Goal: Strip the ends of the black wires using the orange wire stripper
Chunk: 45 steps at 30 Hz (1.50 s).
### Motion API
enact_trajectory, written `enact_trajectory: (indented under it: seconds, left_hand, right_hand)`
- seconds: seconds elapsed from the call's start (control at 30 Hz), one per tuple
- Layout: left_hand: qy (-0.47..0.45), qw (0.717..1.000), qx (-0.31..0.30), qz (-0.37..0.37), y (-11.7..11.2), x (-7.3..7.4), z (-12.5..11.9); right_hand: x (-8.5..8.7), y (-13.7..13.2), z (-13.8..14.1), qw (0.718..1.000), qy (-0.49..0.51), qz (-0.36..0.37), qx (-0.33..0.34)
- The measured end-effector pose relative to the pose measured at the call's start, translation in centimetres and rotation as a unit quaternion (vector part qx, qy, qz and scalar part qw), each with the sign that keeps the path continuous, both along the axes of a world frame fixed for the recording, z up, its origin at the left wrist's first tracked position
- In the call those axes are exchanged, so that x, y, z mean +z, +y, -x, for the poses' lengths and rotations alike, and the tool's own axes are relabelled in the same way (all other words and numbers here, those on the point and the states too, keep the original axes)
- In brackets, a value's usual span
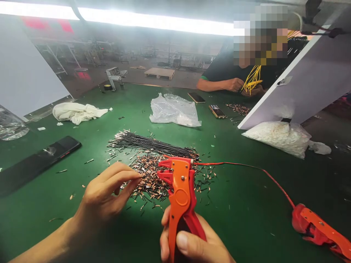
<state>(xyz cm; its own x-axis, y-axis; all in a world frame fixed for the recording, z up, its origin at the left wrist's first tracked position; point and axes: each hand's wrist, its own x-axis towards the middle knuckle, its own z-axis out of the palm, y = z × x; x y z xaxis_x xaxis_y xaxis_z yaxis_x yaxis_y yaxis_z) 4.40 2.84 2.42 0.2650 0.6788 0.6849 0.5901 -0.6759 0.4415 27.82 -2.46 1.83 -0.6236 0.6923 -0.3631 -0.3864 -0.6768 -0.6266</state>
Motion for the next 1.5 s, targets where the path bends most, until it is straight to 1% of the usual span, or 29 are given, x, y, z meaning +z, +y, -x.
enact_trajectory:
  seconds: [0.07, 0.17, 0.23, 0.3, 0.4, 0.57, 0.67, 0.77, 0.83, 0.9, 1.0, 1.1, 1.2, 1.3, 1.4, 1.5]
  left_hand:
    - [0.013, 1.000, -0.001, -0.006, 0.0, 0.0, 0.0]
    - [0.048, 0.999, -0.015, -0.017, -0.2, -0.1, -0.2]
    - [0.075, 0.996, -0.040, -0.026, -0.5, -0.4, -0.6]
    - [0.101, 0.992, -0.069, -0.033, -1.0, -0.6, -1.0]
    - [0.128, 0.987, -0.097, -0.029, -1.6, -0.8, -1.6]
    - [0.119, 0.988, -0.100, -0.016, -1.9, -0.5, -1.9]
    - [0.111, 0.990, -0.089, -0.022, -1.7, -0.5, -1.7]
    - [0.106, 0.992, -0.060, -0.023, -1.4, -0.9, -1.3]
    - [0.087, 0.996, -0.034, -0.007, -1.2, -1.2, -1.0]
    - [0.046, 0.999, -0.005, 0.012, -1.1, -1.3, -0.8]
    - [-0.020, 0.999, 0.021, 0.013, -1.1, -1.1, -0.8]
    - [-0.046, 0.999, 0.012, -0.011, -1.3, -0.6, -1.1]
    - [-0.049, 0.999, -0.009, -0.018, -1.5, -0.4, -1.3]
    - [-0.068, 0.998, -0.006, 0.005, -1.5, -0.7, -1.4]
    - [-0.093, 0.995, 0.008, 0.030, -1.5, -1.1, -1.5]
    - [-0.108, 0.993, 0.015, 0.038, -1.6, -1.1, -1.5]
  right_hand:
    - [-0.1, 0.0, -0.1, 1.000, 0.000, -0.001, -0.022]
    - [0.0, 0.2, -0.2, 0.995, -0.040, -0.041, -0.078]
    - [0.3, 0.4, -0.2, 0.987, -0.083, -0.078, -0.108]
    - [0.4, 0.6, -0.2, 0.981, -0.112, -0.105, -0.119]
    - [0.3, 0.7, -0.2, 0.982, -0.110, -0.116, -0.101]
    - [-0.5, 0.3, -0.1, 0.991, -0.065, -0.103, -0.059]
    - [-0.6, 0.4, -0.2, 0.993, -0.020, -0.094, -0.063]
    - [-0.4, 0.6, -0.4, 0.993, 0.006, -0.092, -0.069]
    - [-0.5, 0.6, -0.5, 0.994, 0.013, -0.085, -0.065]
    - [-0.7, 0.6, -0.5, 0.996, 0.023, -0.067, -0.053]
    - [-1.2, 0.4, -0.4, 0.996, 0.073, -0.044, -0.020]
    - [-1.3, 0.5, -0.2, 0.993, 0.114, -0.017, 0.017]
    - [-0.8, 0.6, 0.0, 0.995, 0.097, 0.014, 0.036]
    - [-0.8, 0.5, 0.1, 0.996, 0.076, 0.026, 0.037]
    - [-1.6, 0.1, 0.3, 0.995, 0.088, 0.032, 0.031]
    - [-2.8, -0.2, 0.3, 0.992, 0.116, 0.024, 0.032]
